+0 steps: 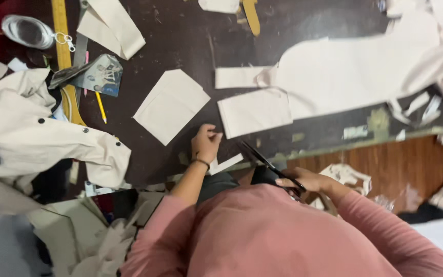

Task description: The person aligns a white paper pattern on a piece of light-colored fabric and cuts along the pattern's edge using shears. The person repeats this process, cutting out multiple fabric pieces and stacking them on the table.

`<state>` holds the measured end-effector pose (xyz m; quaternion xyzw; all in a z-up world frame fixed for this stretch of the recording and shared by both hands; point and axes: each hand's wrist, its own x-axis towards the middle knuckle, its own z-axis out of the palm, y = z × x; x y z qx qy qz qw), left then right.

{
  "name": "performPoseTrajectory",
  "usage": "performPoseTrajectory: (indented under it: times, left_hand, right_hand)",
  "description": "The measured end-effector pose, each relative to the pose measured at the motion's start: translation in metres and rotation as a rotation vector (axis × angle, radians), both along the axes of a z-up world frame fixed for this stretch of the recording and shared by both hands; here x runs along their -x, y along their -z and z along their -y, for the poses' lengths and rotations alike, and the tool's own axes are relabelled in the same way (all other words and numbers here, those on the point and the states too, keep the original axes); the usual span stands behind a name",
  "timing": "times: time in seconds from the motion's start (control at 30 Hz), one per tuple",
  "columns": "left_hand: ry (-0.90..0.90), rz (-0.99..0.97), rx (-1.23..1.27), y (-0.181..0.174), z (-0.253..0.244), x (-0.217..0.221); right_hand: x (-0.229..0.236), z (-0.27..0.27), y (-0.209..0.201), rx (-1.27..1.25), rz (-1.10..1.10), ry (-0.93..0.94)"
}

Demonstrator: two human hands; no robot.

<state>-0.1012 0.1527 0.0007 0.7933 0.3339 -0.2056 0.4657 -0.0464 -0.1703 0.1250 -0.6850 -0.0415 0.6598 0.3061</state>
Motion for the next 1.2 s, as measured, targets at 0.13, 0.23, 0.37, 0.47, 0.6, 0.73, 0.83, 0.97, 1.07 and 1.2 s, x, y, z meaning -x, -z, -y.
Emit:
performPoseTrajectory:
  times: [0.13,0.23,0.37,0.47,0.6,0.73,0.83,0.97,1.07,1.2]
  left_hand:
    - [0.083,-0.052,0.121,0.019,-0.015,-0.011]
    - [0.061,-0.055,0.206,0.015,-0.011,-0.015]
    - [-0.254,0.015,0.574,0.004,-0.011,-0.023]
    - [-0.262,0.009,0.621,0.002,-0.011,-0.019]
    - [-0.261,0.036,0.602,0.014,-0.004,-0.017]
    - [-0.257,0.028,0.570,0.004,-0.002,-0.021]
    - [-0.237,0.017,0.532,-0.001,-0.003,-0.020]
    - [-0.181,-0.008,0.436,-0.003,-0.003,-0.022]
    - [-0.137,-0.035,0.396,-0.010,-0.004,-0.022]
    - [-0.108,-0.016,0.452,-0.032,-0.013,-0.024]
  right_hand:
    - [0.049,-0.060,-0.003,-0.018,0.025,0.198]
    - [0.093,-0.076,0.056,-0.168,0.080,0.510]
    - [0.106,-0.105,0.067,-0.147,0.090,0.600]
    - [0.112,-0.114,0.063,-0.140,0.111,0.640]
    - [0.115,-0.110,0.088,-0.111,0.145,0.614]
    - [0.117,-0.109,0.092,-0.063,0.189,0.583]
    - [0.119,-0.105,0.100,-0.014,0.234,0.549]
    - [0.116,-0.107,0.083,0.085,0.264,0.490]
    - [0.116,-0.104,0.086,0.122,0.248,0.479]
    - [0.087,-0.141,0.019,0.108,0.199,0.494]
